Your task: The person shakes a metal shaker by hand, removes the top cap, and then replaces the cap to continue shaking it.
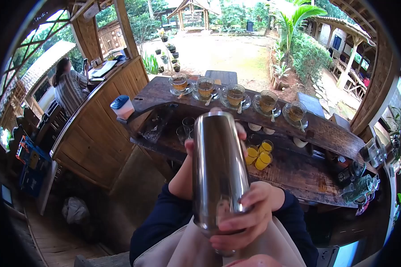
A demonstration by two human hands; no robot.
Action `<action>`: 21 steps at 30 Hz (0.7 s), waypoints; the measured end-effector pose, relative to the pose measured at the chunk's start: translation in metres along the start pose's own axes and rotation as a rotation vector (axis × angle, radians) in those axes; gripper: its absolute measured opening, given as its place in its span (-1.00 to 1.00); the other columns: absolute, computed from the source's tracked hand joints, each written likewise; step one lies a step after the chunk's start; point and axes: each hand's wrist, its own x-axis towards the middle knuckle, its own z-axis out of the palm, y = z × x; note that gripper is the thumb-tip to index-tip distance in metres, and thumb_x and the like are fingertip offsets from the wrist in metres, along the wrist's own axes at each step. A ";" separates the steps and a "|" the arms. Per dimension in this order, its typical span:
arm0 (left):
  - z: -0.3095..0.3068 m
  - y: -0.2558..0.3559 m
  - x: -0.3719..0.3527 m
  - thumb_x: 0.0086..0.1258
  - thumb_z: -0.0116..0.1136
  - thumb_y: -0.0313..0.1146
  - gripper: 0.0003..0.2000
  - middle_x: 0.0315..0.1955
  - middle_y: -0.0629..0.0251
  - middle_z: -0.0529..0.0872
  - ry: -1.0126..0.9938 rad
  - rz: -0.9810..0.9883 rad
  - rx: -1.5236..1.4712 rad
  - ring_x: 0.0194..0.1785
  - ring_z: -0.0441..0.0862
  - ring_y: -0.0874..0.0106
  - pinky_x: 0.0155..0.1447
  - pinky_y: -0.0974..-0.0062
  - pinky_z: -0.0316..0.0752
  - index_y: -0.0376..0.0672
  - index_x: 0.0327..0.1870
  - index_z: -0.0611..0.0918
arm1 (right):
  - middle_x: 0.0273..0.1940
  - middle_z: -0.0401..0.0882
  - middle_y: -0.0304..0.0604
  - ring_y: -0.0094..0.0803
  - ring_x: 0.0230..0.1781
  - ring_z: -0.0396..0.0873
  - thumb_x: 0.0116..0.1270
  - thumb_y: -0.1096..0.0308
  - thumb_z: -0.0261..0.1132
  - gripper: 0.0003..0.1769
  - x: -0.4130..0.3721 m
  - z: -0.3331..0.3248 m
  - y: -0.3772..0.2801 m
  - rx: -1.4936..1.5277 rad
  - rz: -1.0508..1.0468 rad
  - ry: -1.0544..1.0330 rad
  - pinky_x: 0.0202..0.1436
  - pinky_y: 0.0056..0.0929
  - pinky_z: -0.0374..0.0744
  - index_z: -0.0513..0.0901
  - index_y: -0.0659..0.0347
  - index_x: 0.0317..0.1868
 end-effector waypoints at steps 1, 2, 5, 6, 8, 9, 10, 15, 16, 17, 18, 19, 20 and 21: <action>-0.004 0.001 -0.008 0.11 0.18 0.24 -0.09 0.21 -0.10 0.25 -0.006 -0.004 -0.001 0.06 0.50 -0.08 -0.01 -0.02 0.53 -0.22 0.34 0.13 | -0.14 0.60 -0.40 -0.38 -0.02 0.57 0.01 0.34 0.37 -0.76 -0.002 0.000 0.000 0.025 -0.103 0.054 0.03 -0.20 0.44 0.66 -0.08 -0.23; -0.007 0.001 -0.023 0.14 0.13 0.23 -0.13 0.20 -0.09 0.29 0.249 -0.042 -0.060 0.07 0.50 -0.05 0.03 -0.01 0.51 -0.23 0.32 0.17 | -0.14 0.59 -0.43 -0.40 -0.01 0.57 0.02 0.33 0.36 -0.77 -0.005 0.000 0.000 0.052 -0.202 0.103 0.02 -0.22 0.44 0.66 -0.12 -0.24; -0.052 -0.002 -0.063 0.31 -0.17 0.19 -0.38 0.03 0.16 0.54 0.982 -0.153 -0.214 0.07 0.53 0.29 0.09 0.15 0.47 -0.16 0.16 0.43 | -0.02 0.55 -0.12 -0.18 0.04 0.52 -0.04 0.25 0.43 -0.64 -0.051 -0.007 0.047 -0.044 0.474 -0.168 -0.01 -0.25 0.47 0.62 0.11 -0.17; -0.058 -0.012 -0.061 0.32 -0.17 0.17 -0.42 0.00 0.20 0.56 1.329 -0.111 -0.171 0.03 0.54 0.31 0.07 0.18 0.49 -0.14 0.13 0.46 | 0.01 0.55 0.00 -0.12 0.05 0.50 -0.14 0.31 0.50 -0.48 -0.064 0.007 0.059 0.000 0.840 -0.007 0.11 -0.25 0.43 0.59 0.28 -0.11; -0.091 -0.015 -0.109 0.34 -0.16 0.13 -0.46 -0.02 0.19 0.58 1.192 -0.087 -0.363 -0.04 0.59 0.30 0.02 0.19 0.52 -0.13 0.10 0.49 | -0.02 0.57 0.00 -0.13 0.04 0.52 -0.17 0.26 0.53 -0.47 -0.067 0.000 0.065 -0.070 0.970 -0.025 0.11 -0.28 0.45 0.60 0.29 -0.14; -0.087 -0.011 -0.094 0.34 -0.16 0.13 -0.46 -0.02 0.19 0.58 1.166 -0.091 -0.356 -0.04 0.59 0.30 0.02 0.19 0.52 -0.13 0.10 0.49 | -0.04 0.58 -0.02 -0.14 0.03 0.53 -0.17 0.26 0.53 -0.48 -0.051 -0.010 0.059 -0.065 0.911 -0.022 0.12 -0.27 0.44 0.61 0.28 -0.15; -0.071 -0.007 -0.067 0.35 -0.15 0.12 -0.46 -0.01 0.15 0.57 1.055 -0.170 -0.337 -0.03 0.59 0.28 0.04 0.18 0.52 -0.15 0.13 0.47 | -0.03 0.58 -0.09 -0.19 0.00 0.55 -0.11 0.31 0.47 -0.56 -0.033 -0.020 0.050 -0.087 0.671 -0.132 0.09 -0.24 0.44 0.61 0.19 -0.15; -0.002 -0.032 0.000 0.25 0.04 0.23 -0.22 0.15 -0.12 0.37 0.252 -0.134 0.099 0.18 0.45 0.18 0.12 0.18 0.51 -0.25 0.29 0.24 | -0.13 0.62 -0.38 -0.34 -0.02 0.58 0.03 0.28 0.36 -0.70 0.005 -0.039 0.004 0.004 -0.144 0.021 0.05 -0.23 0.42 0.63 -0.04 -0.16; -0.005 -0.042 0.002 0.09 0.35 0.03 -0.14 0.19 -0.15 0.23 0.260 -0.061 -0.042 0.10 0.42 -0.19 -0.09 -0.07 0.60 -0.20 0.33 0.20 | -0.16 0.63 -0.43 -0.36 -0.03 0.58 0.06 0.24 0.34 -0.73 0.003 -0.037 0.006 0.050 -0.417 0.239 0.05 -0.22 0.41 0.63 -0.09 -0.17; -0.012 -0.041 -0.003 0.19 0.21 0.12 -0.20 0.16 -0.12 0.29 0.283 -0.231 0.074 0.11 0.43 -0.15 -0.06 -0.05 0.58 -0.19 0.33 0.21 | -0.16 0.62 -0.43 -0.35 -0.03 0.58 0.07 0.22 0.33 -0.74 -0.004 -0.051 0.004 0.025 -0.276 0.106 0.04 -0.20 0.42 0.64 -0.09 -0.18; -0.024 -0.049 -0.009 0.23 0.12 0.15 -0.26 0.14 -0.09 0.34 0.433 -0.200 0.006 0.11 0.45 -0.09 -0.01 -0.01 0.56 -0.19 0.30 0.25 | -0.17 0.62 -0.43 -0.34 -0.03 0.57 0.08 0.20 0.33 -0.75 -0.010 -0.071 0.001 -0.001 -0.133 -0.027 0.03 -0.18 0.42 0.64 -0.09 -0.18; -0.034 -0.060 -0.013 0.28 0.02 0.18 -0.30 0.12 -0.06 0.39 0.585 -0.170 -0.064 0.11 0.46 -0.04 0.04 0.04 0.54 -0.19 0.28 0.29 | -0.12 0.60 -0.31 -0.32 -0.05 0.58 0.10 0.21 0.32 -0.76 -0.008 -0.093 0.005 -0.156 0.236 -0.387 0.01 -0.21 0.44 0.63 -0.06 -0.18; -0.039 -0.072 -0.008 0.31 -0.12 0.17 -0.37 0.08 0.06 0.50 0.771 -0.142 -0.109 0.09 0.53 0.20 0.15 0.18 0.48 -0.21 0.18 0.40 | -0.06 0.57 -0.12 -0.25 -0.07 0.58 0.05 0.18 0.36 -0.66 -0.025 -0.096 0.038 -0.137 0.193 -0.332 0.01 -0.22 0.46 0.62 0.04 -0.13; -0.062 -0.083 -0.015 0.33 -0.16 0.09 -0.46 -0.01 0.17 0.58 0.802 -0.096 -0.254 0.03 0.57 0.27 0.12 0.19 0.49 -0.16 0.13 0.45 | -0.02 0.54 0.01 -0.15 -0.01 0.55 0.00 0.17 0.39 -0.58 -0.043 -0.094 0.055 -0.118 0.379 -0.219 0.05 -0.18 0.47 0.62 0.14 -0.11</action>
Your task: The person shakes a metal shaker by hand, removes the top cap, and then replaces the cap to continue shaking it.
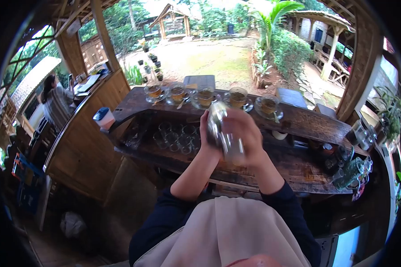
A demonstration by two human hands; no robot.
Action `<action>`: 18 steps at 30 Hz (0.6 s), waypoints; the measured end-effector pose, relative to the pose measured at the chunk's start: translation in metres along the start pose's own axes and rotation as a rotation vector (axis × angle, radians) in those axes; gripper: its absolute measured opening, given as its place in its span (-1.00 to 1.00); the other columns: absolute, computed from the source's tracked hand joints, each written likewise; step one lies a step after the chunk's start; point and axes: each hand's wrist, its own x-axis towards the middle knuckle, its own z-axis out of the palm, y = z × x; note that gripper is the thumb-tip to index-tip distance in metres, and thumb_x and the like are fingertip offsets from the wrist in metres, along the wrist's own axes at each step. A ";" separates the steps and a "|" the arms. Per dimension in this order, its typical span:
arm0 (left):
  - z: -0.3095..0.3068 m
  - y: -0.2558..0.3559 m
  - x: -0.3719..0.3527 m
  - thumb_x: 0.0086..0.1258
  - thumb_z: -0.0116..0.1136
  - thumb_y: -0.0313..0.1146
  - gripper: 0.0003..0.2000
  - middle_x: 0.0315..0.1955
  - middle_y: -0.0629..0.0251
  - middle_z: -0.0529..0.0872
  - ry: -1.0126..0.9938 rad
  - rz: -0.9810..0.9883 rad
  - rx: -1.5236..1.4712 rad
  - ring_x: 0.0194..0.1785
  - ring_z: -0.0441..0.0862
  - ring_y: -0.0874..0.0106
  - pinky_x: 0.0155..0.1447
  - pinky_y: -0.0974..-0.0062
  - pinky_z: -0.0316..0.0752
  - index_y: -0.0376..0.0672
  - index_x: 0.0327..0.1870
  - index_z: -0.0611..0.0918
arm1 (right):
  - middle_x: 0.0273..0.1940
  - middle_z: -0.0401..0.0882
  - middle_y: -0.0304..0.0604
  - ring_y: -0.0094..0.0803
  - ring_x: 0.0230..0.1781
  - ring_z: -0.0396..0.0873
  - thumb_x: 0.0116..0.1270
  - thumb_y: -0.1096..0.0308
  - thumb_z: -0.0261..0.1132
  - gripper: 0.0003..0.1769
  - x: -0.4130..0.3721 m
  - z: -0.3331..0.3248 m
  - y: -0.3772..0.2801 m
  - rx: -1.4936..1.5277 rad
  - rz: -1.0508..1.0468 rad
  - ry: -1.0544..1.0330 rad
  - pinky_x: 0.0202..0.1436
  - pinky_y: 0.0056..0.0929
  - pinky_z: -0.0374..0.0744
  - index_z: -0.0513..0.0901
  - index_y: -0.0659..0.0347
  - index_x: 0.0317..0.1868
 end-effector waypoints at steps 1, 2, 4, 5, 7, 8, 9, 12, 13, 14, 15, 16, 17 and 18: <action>0.007 -0.011 0.011 0.33 -0.15 0.09 -0.48 -0.02 0.19 0.59 0.271 0.032 0.009 0.01 0.58 0.28 0.10 0.18 0.50 -0.13 0.11 0.46 | 0.00 0.53 0.01 -0.07 0.05 0.52 -0.05 0.18 0.43 -0.52 -0.001 0.003 0.009 0.128 0.369 0.053 0.10 -0.18 0.47 0.61 0.20 -0.09; 0.014 -0.025 0.018 0.32 -0.15 0.09 -0.49 -0.03 0.21 0.60 0.549 0.062 0.019 -0.02 0.59 0.28 0.08 0.18 0.52 -0.11 0.10 0.48 | 0.00 0.53 0.01 -0.07 0.05 0.52 -0.05 0.18 0.43 -0.52 -0.008 -0.011 0.007 0.104 0.375 0.062 0.10 -0.18 0.47 0.61 0.20 -0.09; 0.025 -0.041 0.034 0.32 -0.14 0.12 -0.48 -0.05 0.15 0.61 0.336 0.013 -0.020 -0.01 0.58 0.25 0.11 0.15 0.50 -0.12 0.08 0.49 | 0.02 0.53 0.01 -0.05 0.07 0.51 -0.06 0.20 0.44 -0.50 0.010 -0.049 -0.006 -0.003 0.274 0.018 0.09 -0.19 0.49 0.60 0.21 -0.08; 0.045 -0.045 0.035 0.32 -0.14 0.13 -0.46 -0.05 0.12 0.60 0.147 -0.167 -0.034 0.01 0.58 0.23 0.11 0.15 0.50 -0.14 0.09 0.48 | -0.01 0.55 -0.06 -0.16 0.05 0.54 -0.02 0.23 0.42 -0.60 0.020 -0.064 -0.030 -0.047 0.104 0.019 0.11 -0.12 0.46 0.62 0.10 -0.12; 0.091 -0.064 0.035 0.30 -0.12 0.22 -0.33 0.02 -0.02 0.55 -0.108 -0.310 0.012 0.08 0.54 0.17 0.10 0.17 0.52 -0.23 0.19 0.40 | -0.07 0.58 -0.20 -0.19 0.02 0.56 0.05 0.27 0.38 -0.76 0.028 -0.101 -0.070 -0.199 -0.228 -0.064 0.10 -0.06 0.43 0.63 -0.04 -0.21; 0.099 -0.081 0.035 0.24 -0.02 0.26 -0.22 0.14 -0.08 0.44 -0.306 -0.306 -0.024 0.16 0.49 0.10 0.14 0.14 0.49 -0.25 0.29 0.29 | -0.08 0.59 -0.25 -0.21 0.01 0.56 0.07 0.29 0.35 -0.80 0.024 -0.106 -0.079 -0.157 -0.413 0.066 0.09 -0.05 0.42 0.63 -0.09 -0.23; 0.086 -0.090 0.053 0.24 0.01 0.24 -0.21 0.19 -0.08 0.39 -0.570 -0.273 0.191 0.20 0.44 0.07 0.19 0.11 0.44 -0.22 0.32 0.25 | -0.10 0.59 -0.30 -0.23 0.00 0.57 0.10 0.30 0.32 -0.83 0.022 -0.111 -0.084 -0.117 -0.605 0.191 0.08 -0.03 0.41 0.62 -0.13 -0.26; 0.070 -0.128 0.080 0.24 0.07 0.16 -0.23 0.24 -0.09 0.33 -0.740 -0.353 0.297 0.25 0.39 0.03 0.29 0.07 0.31 -0.21 0.34 0.22 | -0.10 0.60 -0.26 -0.30 -0.04 0.59 0.08 0.30 0.33 -0.78 0.008 -0.159 -0.075 -0.117 -0.675 0.109 0.01 -0.05 0.44 0.61 -0.12 -0.21; 0.067 -0.142 0.086 0.31 0.00 0.12 -0.31 0.18 -0.07 0.41 -0.466 -0.364 0.219 0.21 0.44 0.08 0.29 0.11 0.33 -0.21 0.32 0.26 | -0.10 0.60 -0.23 -0.33 -0.05 0.59 0.06 0.29 0.36 -0.71 0.008 -0.183 -0.065 -0.230 -0.509 -0.011 0.00 -0.09 0.46 0.59 -0.06 -0.15; 0.046 -0.151 0.104 0.37 -0.19 0.14 -0.37 0.14 0.00 0.45 -0.181 -0.462 0.112 0.14 0.50 0.19 0.19 0.18 0.45 -0.17 0.29 0.28 | -0.11 0.60 -0.19 -0.36 -0.06 0.60 0.04 0.29 0.39 -0.64 0.009 -0.204 -0.050 -0.339 -0.337 -0.127 -0.01 -0.13 0.48 0.58 0.00 -0.10; 0.044 -0.169 0.116 0.40 -0.24 0.09 -0.43 0.10 0.08 0.49 0.043 -0.389 0.100 0.12 0.52 0.23 0.18 0.20 0.46 -0.16 0.25 0.32 | -0.10 0.60 -0.14 -0.31 -0.06 0.60 0.01 0.28 0.43 -0.58 0.000 -0.213 -0.027 -0.288 -0.017 -0.033 -0.02 -0.19 0.50 0.57 0.10 -0.07; 0.045 -0.187 0.127 0.43 -0.29 0.04 -0.49 0.06 0.15 0.54 0.266 -0.318 0.094 0.10 0.53 0.27 0.17 0.22 0.47 -0.15 0.21 0.36 | -0.09 0.59 -0.09 -0.27 -0.05 0.59 -0.02 0.27 0.46 -0.50 -0.013 -0.221 -0.007 -0.235 0.300 0.072 -0.03 -0.24 0.52 0.56 0.19 -0.04; 0.044 -0.203 0.134 0.46 -0.33 -0.05 -0.57 0.01 0.23 0.57 0.553 -0.288 0.246 0.05 0.57 0.30 0.14 0.23 0.50 -0.16 0.11 0.43 | -0.07 0.58 -0.05 -0.23 -0.03 0.58 -0.03 0.26 0.48 -0.46 -0.019 -0.233 -0.005 -0.160 0.445 0.145 -0.01 -0.29 0.51 0.54 0.25 -0.02; 0.052 -0.214 0.133 0.46 -0.33 -0.05 -0.57 0.01 0.23 0.57 0.543 -0.305 0.241 0.05 0.57 0.30 0.14 0.23 0.50 -0.16 0.11 0.43 | -0.04 0.57 -0.01 -0.20 -0.01 0.57 -0.04 0.25 0.50 -0.41 -0.022 -0.250 -0.006 -0.085 0.579 0.216 0.02 -0.35 0.51 0.52 0.31 0.00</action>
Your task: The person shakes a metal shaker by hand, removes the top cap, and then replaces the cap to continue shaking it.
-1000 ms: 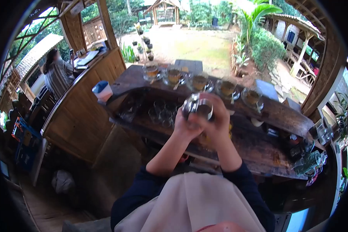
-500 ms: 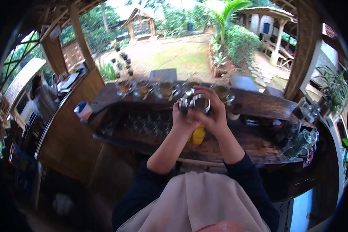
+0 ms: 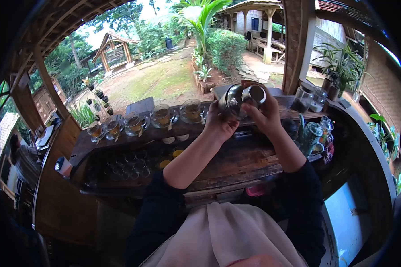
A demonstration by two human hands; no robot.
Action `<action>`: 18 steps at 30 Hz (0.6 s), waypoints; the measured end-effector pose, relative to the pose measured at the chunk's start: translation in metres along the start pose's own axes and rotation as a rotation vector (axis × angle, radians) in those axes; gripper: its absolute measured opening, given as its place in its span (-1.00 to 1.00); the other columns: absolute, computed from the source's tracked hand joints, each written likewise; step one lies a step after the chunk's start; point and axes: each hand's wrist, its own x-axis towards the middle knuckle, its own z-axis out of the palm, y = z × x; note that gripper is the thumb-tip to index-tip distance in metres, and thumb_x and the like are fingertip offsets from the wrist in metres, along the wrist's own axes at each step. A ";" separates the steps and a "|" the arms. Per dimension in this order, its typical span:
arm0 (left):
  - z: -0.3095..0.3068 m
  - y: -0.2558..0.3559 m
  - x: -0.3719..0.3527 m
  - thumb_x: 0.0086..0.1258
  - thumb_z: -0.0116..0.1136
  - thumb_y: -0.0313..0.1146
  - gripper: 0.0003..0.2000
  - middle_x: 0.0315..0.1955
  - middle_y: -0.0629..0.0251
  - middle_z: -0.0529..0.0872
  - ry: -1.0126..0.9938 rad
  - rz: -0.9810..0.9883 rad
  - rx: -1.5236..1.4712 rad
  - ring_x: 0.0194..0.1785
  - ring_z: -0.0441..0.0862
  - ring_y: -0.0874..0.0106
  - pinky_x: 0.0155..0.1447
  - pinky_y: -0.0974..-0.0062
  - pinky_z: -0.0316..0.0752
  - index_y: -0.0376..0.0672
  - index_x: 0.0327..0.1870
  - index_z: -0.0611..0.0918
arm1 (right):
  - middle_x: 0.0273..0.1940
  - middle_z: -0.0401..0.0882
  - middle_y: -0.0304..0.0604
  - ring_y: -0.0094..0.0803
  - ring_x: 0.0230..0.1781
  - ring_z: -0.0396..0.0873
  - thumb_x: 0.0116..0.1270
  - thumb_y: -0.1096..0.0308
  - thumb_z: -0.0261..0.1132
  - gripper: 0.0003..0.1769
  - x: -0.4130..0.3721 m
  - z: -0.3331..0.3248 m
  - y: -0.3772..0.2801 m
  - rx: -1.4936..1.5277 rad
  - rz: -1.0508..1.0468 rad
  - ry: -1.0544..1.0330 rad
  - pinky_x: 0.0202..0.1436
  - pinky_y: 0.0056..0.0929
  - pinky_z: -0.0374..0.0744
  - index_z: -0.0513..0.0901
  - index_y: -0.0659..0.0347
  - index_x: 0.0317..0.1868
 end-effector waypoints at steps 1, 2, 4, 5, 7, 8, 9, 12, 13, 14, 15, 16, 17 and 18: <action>0.019 -0.004 -0.009 0.45 -0.31 -0.03 -0.55 0.01 0.22 0.59 -0.234 -0.015 0.041 0.03 0.58 0.30 0.11 0.26 0.51 -0.17 0.11 0.45 | -0.02 0.56 0.00 -0.17 0.03 0.55 -0.03 0.25 0.49 -0.40 0.008 -0.019 -0.027 -0.313 -0.355 -0.085 0.03 -0.27 0.51 0.51 0.32 0.02; 0.037 -0.007 -0.019 0.43 -0.29 -0.01 -0.54 0.00 0.21 0.60 -0.464 -0.030 0.078 0.01 0.60 0.31 0.07 0.29 0.51 -0.17 0.10 0.47 | -0.02 0.56 -0.03 -0.18 0.04 0.55 0.00 0.26 0.47 -0.44 0.010 -0.027 -0.054 -0.321 -0.527 -0.084 0.08 -0.24 0.48 0.52 0.26 0.01; 0.067 -0.010 -0.042 0.40 -0.14 0.08 -0.44 0.08 0.13 0.54 -0.919 -0.205 0.040 0.16 0.50 0.23 0.26 0.21 0.36 -0.18 0.23 0.38 | -0.02 0.58 -0.15 -0.19 0.05 0.55 0.04 0.31 0.44 -0.56 -0.008 -0.044 -0.112 -0.429 -0.802 -0.146 0.15 -0.17 0.42 0.54 0.09 -0.03; 0.074 -0.017 -0.051 0.38 -0.10 0.11 -0.41 0.12 0.12 0.51 -1.005 -0.110 0.122 0.18 0.48 0.22 0.28 0.19 0.36 -0.17 0.25 0.35 | -0.03 0.59 -0.24 -0.20 0.05 0.56 0.05 0.35 0.42 -0.61 -0.021 -0.056 -0.131 -0.536 -0.919 -0.207 0.17 -0.13 0.39 0.55 -0.01 -0.07; 0.084 -0.038 -0.038 0.34 -0.03 0.12 -0.35 0.20 0.11 0.43 -1.323 0.262 0.333 0.21 0.45 0.19 0.25 0.13 0.40 -0.13 0.32 0.26 | -0.05 0.57 -0.47 -0.21 -0.01 0.59 0.03 0.39 0.40 -0.60 -0.023 -0.045 -0.122 -0.285 -1.409 0.074 0.14 -0.12 0.36 0.50 -0.17 -0.11; 0.086 -0.044 -0.025 0.34 -0.03 0.12 -0.35 0.20 0.11 0.43 -1.341 0.251 0.327 0.21 0.45 0.19 0.25 0.13 0.40 -0.13 0.32 0.26 | -0.07 0.56 -0.53 -0.21 -0.03 0.60 0.02 0.38 0.40 -0.58 -0.016 -0.046 -0.115 -0.113 -1.647 0.190 0.10 -0.14 0.39 0.49 -0.18 -0.10; 0.094 -0.047 -0.016 0.35 -0.03 0.11 -0.36 0.18 0.11 0.44 -1.256 0.109 0.361 0.19 0.47 0.19 0.22 0.12 0.43 -0.14 0.31 0.27 | -0.07 0.56 -0.48 -0.23 -0.04 0.60 0.05 0.37 0.39 -0.57 -0.020 -0.071 -0.119 -0.366 -1.457 0.070 0.07 -0.19 0.42 0.48 -0.12 -0.05; 0.126 -0.062 0.025 0.41 -0.18 0.08 -0.48 -0.07 0.19 0.63 -0.978 -0.276 0.258 0.00 0.60 0.34 0.00 0.22 0.56 -0.13 0.19 0.41 | -0.02 0.54 -0.20 -0.22 -0.02 0.58 0.08 0.35 0.39 -0.48 -0.002 -0.128 -0.097 -0.514 -0.869 -0.067 0.02 -0.29 0.47 0.44 0.14 0.07; 0.137 -0.076 0.029 0.41 -0.21 0.07 -0.49 -0.09 0.20 0.64 -0.680 -0.144 0.386 -0.05 0.62 0.37 -0.03 0.24 0.56 -0.13 0.17 0.42 | 0.02 0.51 -0.08 -0.18 0.01 0.56 0.07 0.32 0.40 -0.43 0.000 -0.138 -0.083 -0.348 -0.449 0.011 0.05 -0.29 0.47 0.41 0.23 0.10; 0.143 -0.089 0.031 0.41 -0.23 0.06 -0.51 -0.11 0.20 0.65 -0.375 -0.013 0.507 -0.10 0.63 0.40 -0.06 0.27 0.56 -0.13 0.15 0.44 | 0.06 0.47 0.05 -0.14 0.04 0.54 0.07 0.30 0.41 -0.37 -0.003 -0.147 -0.076 -0.171 -0.030 0.095 0.08 -0.28 0.46 0.38 0.31 0.13; 0.149 -0.098 0.027 0.41 -0.23 0.06 -0.51 -0.11 0.20 0.65 -0.385 -0.023 0.513 -0.10 0.63 0.40 -0.06 0.27 0.56 -0.13 0.15 0.44 | 0.08 0.47 0.07 -0.12 0.06 0.52 0.06 0.27 0.43 -0.35 -0.008 -0.156 -0.085 -0.274 -0.137 0.122 0.10 -0.28 0.46 0.38 0.32 0.12; 0.162 -0.103 0.016 0.42 -0.22 0.06 -0.51 -0.10 0.21 0.64 -0.617 -0.086 0.445 -0.07 0.62 0.39 0.00 0.27 0.55 -0.13 0.14 0.44 | 0.09 0.46 0.09 -0.09 0.07 0.51 0.04 0.24 0.44 -0.33 -0.008 -0.163 -0.101 -0.378 -0.257 0.147 0.12 -0.27 0.46 0.39 0.33 0.12; 0.176 -0.108 0.004 0.42 -0.22 0.06 -0.52 -0.09 0.21 0.64 -0.851 -0.147 0.373 -0.05 0.62 0.38 0.05 0.28 0.53 -0.13 0.13 0.45 | 0.05 0.49 0.09 -0.05 0.08 0.50 0.05 0.23 0.44 -0.35 -0.007 -0.170 -0.120 -0.559 -0.628 0.038 0.13 -0.20 0.46 0.41 0.32 0.11; 0.186 -0.113 -0.011 0.43 -0.22 0.06 -0.52 -0.08 0.22 0.64 -1.072 -0.214 0.292 -0.02 0.61 0.37 0.10 0.28 0.51 -0.12 0.12 0.46 | 0.02 0.51 0.11 -0.05 0.07 0.51 0.02 0.21 0.45 -0.40 -0.012 -0.167 -0.145 -0.652 -0.911 -0.006 0.11 -0.07 0.47 0.46 0.25 0.06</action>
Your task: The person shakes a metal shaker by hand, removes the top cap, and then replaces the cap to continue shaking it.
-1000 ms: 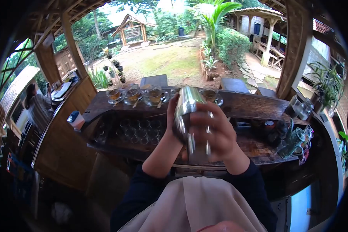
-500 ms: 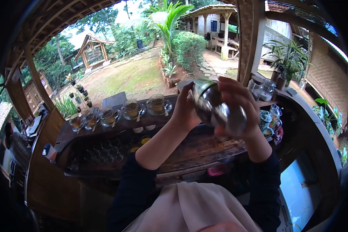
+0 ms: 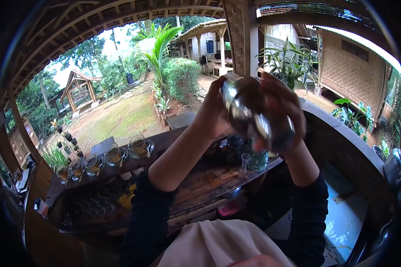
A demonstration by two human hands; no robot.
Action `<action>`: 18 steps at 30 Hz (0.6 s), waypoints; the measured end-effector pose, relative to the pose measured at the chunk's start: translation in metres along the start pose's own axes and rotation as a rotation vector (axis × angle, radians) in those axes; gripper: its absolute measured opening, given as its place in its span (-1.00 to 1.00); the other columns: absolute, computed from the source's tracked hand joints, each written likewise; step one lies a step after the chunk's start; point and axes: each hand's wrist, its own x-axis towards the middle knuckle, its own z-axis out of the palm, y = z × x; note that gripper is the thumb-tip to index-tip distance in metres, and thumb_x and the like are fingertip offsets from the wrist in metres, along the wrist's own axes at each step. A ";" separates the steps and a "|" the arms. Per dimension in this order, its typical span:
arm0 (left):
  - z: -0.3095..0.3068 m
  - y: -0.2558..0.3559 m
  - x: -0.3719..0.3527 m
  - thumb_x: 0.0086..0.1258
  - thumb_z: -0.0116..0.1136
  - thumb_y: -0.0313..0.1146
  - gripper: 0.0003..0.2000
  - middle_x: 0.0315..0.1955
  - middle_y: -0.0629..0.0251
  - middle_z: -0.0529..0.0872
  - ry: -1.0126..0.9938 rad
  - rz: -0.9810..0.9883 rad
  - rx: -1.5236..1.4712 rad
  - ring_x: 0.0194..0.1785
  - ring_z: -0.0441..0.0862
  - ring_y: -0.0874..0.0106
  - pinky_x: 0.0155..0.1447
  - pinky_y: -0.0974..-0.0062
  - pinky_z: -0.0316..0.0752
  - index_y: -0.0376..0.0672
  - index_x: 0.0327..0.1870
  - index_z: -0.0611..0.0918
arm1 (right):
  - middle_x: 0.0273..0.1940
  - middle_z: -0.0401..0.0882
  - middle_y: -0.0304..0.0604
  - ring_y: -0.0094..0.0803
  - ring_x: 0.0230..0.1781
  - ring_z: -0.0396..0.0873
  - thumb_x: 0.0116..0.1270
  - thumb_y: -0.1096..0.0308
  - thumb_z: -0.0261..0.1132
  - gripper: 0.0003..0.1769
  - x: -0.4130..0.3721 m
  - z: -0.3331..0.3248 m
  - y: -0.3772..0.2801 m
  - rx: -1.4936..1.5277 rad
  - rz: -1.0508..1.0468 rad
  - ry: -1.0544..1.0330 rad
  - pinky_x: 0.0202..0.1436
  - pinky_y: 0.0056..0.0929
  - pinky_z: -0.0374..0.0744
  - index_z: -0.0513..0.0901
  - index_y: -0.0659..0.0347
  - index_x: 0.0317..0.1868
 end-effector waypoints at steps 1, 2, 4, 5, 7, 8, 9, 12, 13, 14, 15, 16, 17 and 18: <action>0.022 -0.005 -0.004 0.42 -0.20 0.11 -0.47 -0.03 0.20 0.62 -0.096 0.010 -0.038 0.05 0.58 0.35 0.19 0.29 0.46 -0.14 0.16 0.44 | 0.02 0.54 -0.07 -0.08 0.07 0.52 0.02 0.22 0.46 -0.49 0.003 -0.011 -0.018 0.010 -0.131 0.002 0.17 0.01 0.40 0.50 0.05 0.00; 0.025 -0.012 -0.007 0.39 -0.13 0.15 -0.37 0.15 0.15 0.48 -0.114 0.036 0.073 0.20 0.47 0.33 0.27 0.28 0.37 -0.17 0.30 0.30 | -0.03 0.56 -0.32 -0.14 0.03 0.54 0.05 0.21 0.43 -0.59 -0.004 -0.026 -0.034 -0.178 -0.314 -0.031 0.16 -0.06 0.38 0.50 -0.16 -0.07; 0.011 -0.029 0.011 0.37 -0.07 0.14 -0.27 0.31 0.14 0.28 -0.528 0.311 0.435 0.33 0.31 0.32 0.33 0.27 0.27 -0.18 0.40 0.11 | -0.07 0.56 -0.47 -0.15 -0.01 0.55 0.07 0.20 0.39 -0.62 -0.014 -0.007 -0.023 -0.019 -0.605 0.324 0.10 -0.16 0.36 0.49 -0.27 -0.09; 0.006 -0.033 0.017 0.35 -0.01 0.10 -0.20 0.37 0.16 0.14 -0.521 0.252 0.396 0.39 0.21 0.30 0.35 0.27 0.24 -0.18 0.43 -0.03 | -0.08 0.56 -0.46 -0.16 -0.02 0.56 0.07 0.17 0.38 -0.63 -0.024 -0.016 -0.019 -0.044 -0.562 0.289 0.02 -0.19 0.38 0.49 -0.26 -0.09; 0.014 -0.036 0.027 0.37 -0.13 0.16 -0.34 0.20 0.13 0.41 -0.174 0.099 0.266 0.26 0.37 0.30 0.28 0.20 0.35 -0.17 0.32 0.23 | -0.06 0.55 -0.32 -0.18 -0.02 0.55 0.07 0.13 0.39 -0.64 -0.030 -0.046 -0.001 -0.157 -0.376 0.057 -0.08 -0.24 0.45 0.49 -0.22 -0.12; 0.009 -0.031 0.044 0.39 -0.19 0.17 -0.39 0.13 0.10 0.49 0.010 0.010 0.263 0.15 0.50 0.26 0.22 0.13 0.43 -0.15 0.26 0.34 | -0.04 0.54 -0.14 -0.15 -0.02 0.55 0.08 0.11 0.40 -0.59 -0.041 -0.054 0.035 -0.210 -0.369 -0.020 -0.10 -0.22 0.51 0.49 -0.07 -0.07; -0.005 -0.032 0.059 0.43 -0.22 0.05 -0.52 0.01 0.20 0.58 -0.015 -0.070 0.077 0.10 0.55 0.32 0.20 0.17 0.46 -0.13 0.14 0.44 | -0.01 0.52 0.00 -0.11 -0.01 0.54 0.07 0.18 0.42 -0.49 -0.040 -0.036 0.046 -0.018 -0.087 0.149 -0.03 -0.22 0.54 0.48 0.15 0.01; -0.013 -0.053 0.076 0.40 -0.13 0.07 -0.54 -0.10 0.31 0.60 0.435 -0.137 0.373 -0.01 0.58 0.39 0.12 0.22 0.49 -0.11 0.06 0.49 | 0.02 0.53 0.07 -0.16 0.01 0.55 0.05 0.21 0.43 -0.34 -0.036 -0.047 0.053 0.057 0.538 0.028 0.08 -0.33 0.49 0.42 0.35 0.12; -0.008 -0.058 0.073 0.40 -0.13 0.07 -0.54 -0.10 0.31 0.60 0.440 -0.149 0.369 -0.01 0.58 0.39 0.12 0.22 0.49 -0.11 0.06 0.49 | 0.04 0.52 0.10 -0.11 0.05 0.51 0.11 0.17 0.40 -0.30 -0.024 -0.058 0.046 -0.085 0.326 -0.079 0.14 -0.33 0.43 0.37 0.38 0.17; 0.009 -0.061 0.066 0.40 -0.13 0.04 -0.57 -0.13 0.27 0.63 0.179 -0.118 0.104 -0.02 0.59 0.39 0.10 0.27 0.50 -0.09 0.05 0.51 | 0.07 0.50 0.06 -0.10 0.02 0.54 0.07 0.13 0.44 -0.33 -0.019 -0.063 0.032 -0.122 0.068 -0.034 0.13 -0.21 0.45 0.43 0.40 0.07; 0.024 -0.062 0.060 0.41 -0.14 0.00 -0.60 -0.16 0.23 0.65 -0.077 -0.083 -0.162 -0.04 0.60 0.39 0.07 0.32 0.50 -0.08 0.04 0.53 | -0.07 0.55 -0.06 -0.26 -0.08 0.60 0.00 0.24 0.43 -0.58 -0.014 -0.060 0.010 -0.037 -0.018 0.077 -0.02 -0.24 0.56 0.60 0.12 -0.09; 0.036 -0.060 0.057 0.42 -0.12 0.05 -0.50 -0.01 0.19 0.58 -0.086 -0.045 0.039 0.06 0.56 0.36 0.14 0.33 0.47 -0.13 0.20 0.40 | -0.09 0.55 -0.09 -0.21 -0.06 0.59 0.02 0.22 0.39 -0.68 -0.011 -0.078 -0.006 -0.093 -0.278 -0.053 -0.08 -0.20 0.56 0.60 -0.06 -0.15; 0.034 -0.064 0.050 0.42 -0.14 0.08 -0.45 0.08 0.17 0.52 -0.236 0.117 0.223 0.12 0.52 0.35 0.17 0.33 0.44 -0.14 0.27 0.31 | -0.09 0.55 -0.09 -0.21 -0.06 0.59 0.02 0.22 0.39 -0.68 -0.016 -0.080 -0.006 -0.088 -0.280 -0.045 -0.08 -0.20 0.56 0.60 -0.06 -0.15; 0.035 -0.067 0.044 0.42 -0.15 0.10 -0.39 0.16 0.16 0.46 -0.388 0.286 0.407 0.18 0.47 0.33 0.21 0.32 0.42 -0.15 0.34 0.22 | -0.09 0.55 -0.09 -0.21 -0.07 0.59 0.01 0.27 0.40 -0.68 -0.020 -0.081 -0.005 -0.059 -0.336 -0.007 -0.09 -0.20 0.56 0.59 -0.08 -0.17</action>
